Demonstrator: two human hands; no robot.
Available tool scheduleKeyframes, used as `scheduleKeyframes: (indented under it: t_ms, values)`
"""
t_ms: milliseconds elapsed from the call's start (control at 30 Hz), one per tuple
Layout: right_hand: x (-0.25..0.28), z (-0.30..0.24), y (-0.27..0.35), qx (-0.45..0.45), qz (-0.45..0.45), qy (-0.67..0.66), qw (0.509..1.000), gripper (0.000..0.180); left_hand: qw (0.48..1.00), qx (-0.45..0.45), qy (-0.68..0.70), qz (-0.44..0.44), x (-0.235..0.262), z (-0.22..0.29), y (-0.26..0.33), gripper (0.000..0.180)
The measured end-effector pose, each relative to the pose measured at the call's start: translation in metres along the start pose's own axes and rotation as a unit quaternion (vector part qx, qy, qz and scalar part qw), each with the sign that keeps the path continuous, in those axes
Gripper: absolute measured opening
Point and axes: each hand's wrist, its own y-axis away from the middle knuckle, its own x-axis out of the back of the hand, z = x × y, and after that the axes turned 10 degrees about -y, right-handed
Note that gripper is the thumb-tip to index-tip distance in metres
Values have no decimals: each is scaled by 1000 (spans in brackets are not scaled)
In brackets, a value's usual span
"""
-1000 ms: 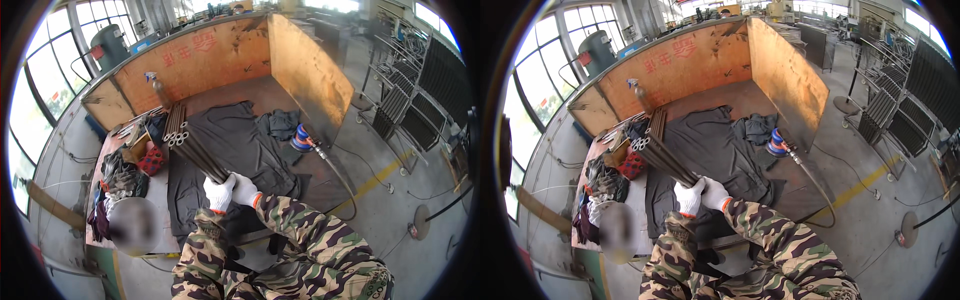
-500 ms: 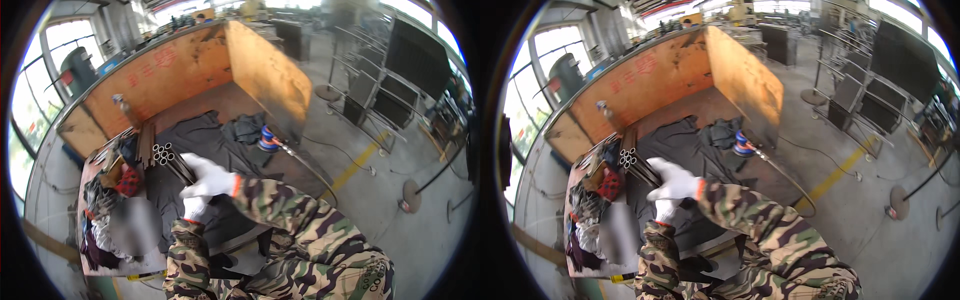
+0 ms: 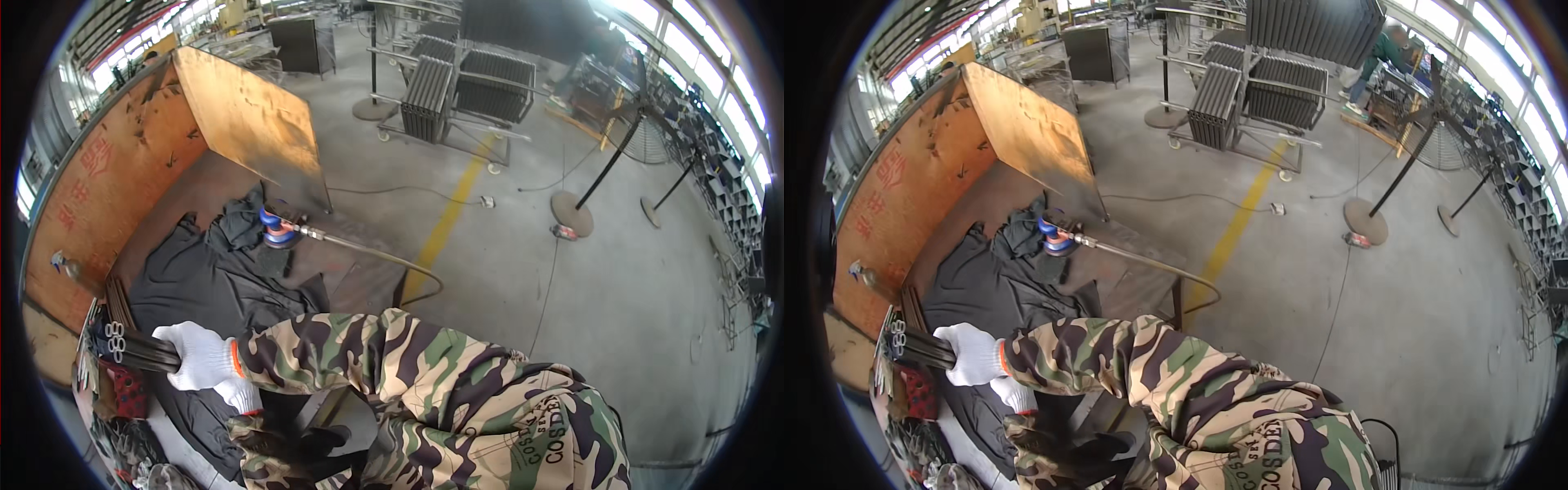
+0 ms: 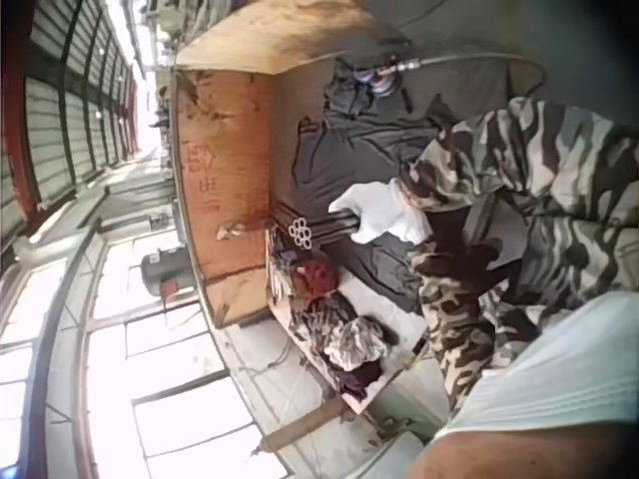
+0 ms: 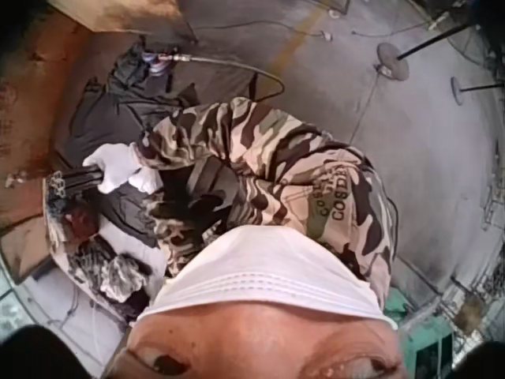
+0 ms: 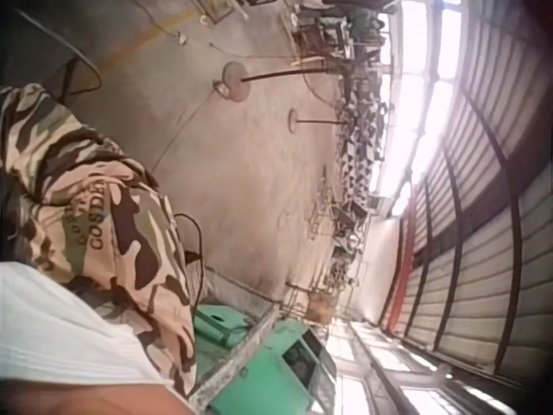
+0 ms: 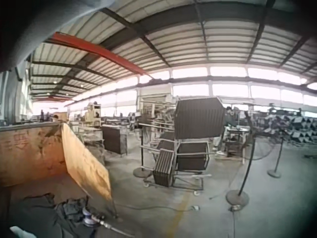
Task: Sanding a bundle of metal rods with a handheld orbital sander on a workbench.
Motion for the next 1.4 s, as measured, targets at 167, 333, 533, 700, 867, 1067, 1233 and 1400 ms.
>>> scheduleKeyframes:
  t_ms: [167, 333, 533, 700, 867, 1067, 1233, 1400]
  values:
    - [18, 22, 3, -50, 75, 48, 995, 20, 967, 131, -219, -13, -4, 1, 7, 38]
    - [31, 15, 12, -99, 214, -330, 914, 18, 991, -52, -125, 3, 47, 10, 25, 31]
    - [8, 58, 55, -277, 299, -481, 776, 9, 920, -38, -365, -137, 135, 17, 34, 38]
    - [49, 64, 91, -443, 92, -349, 820, 21, 858, 17, -451, -244, 136, 63, 1, 27]
    - [44, 32, 111, -398, -276, -49, 873, 49, 825, 10, -506, -253, 166, 3, -11, 28]
    - [55, 42, 88, -172, -217, 99, 956, 33, 829, -26, -490, -268, 176, -28, -12, 32]
    - [117, 81, 28, 109, -178, 467, 859, 43, 825, -112, -509, -219, 158, -27, -14, 37]
    - [132, 118, 41, 103, -228, 557, 792, 65, 868, -94, -453, -183, 169, -39, 22, 102]
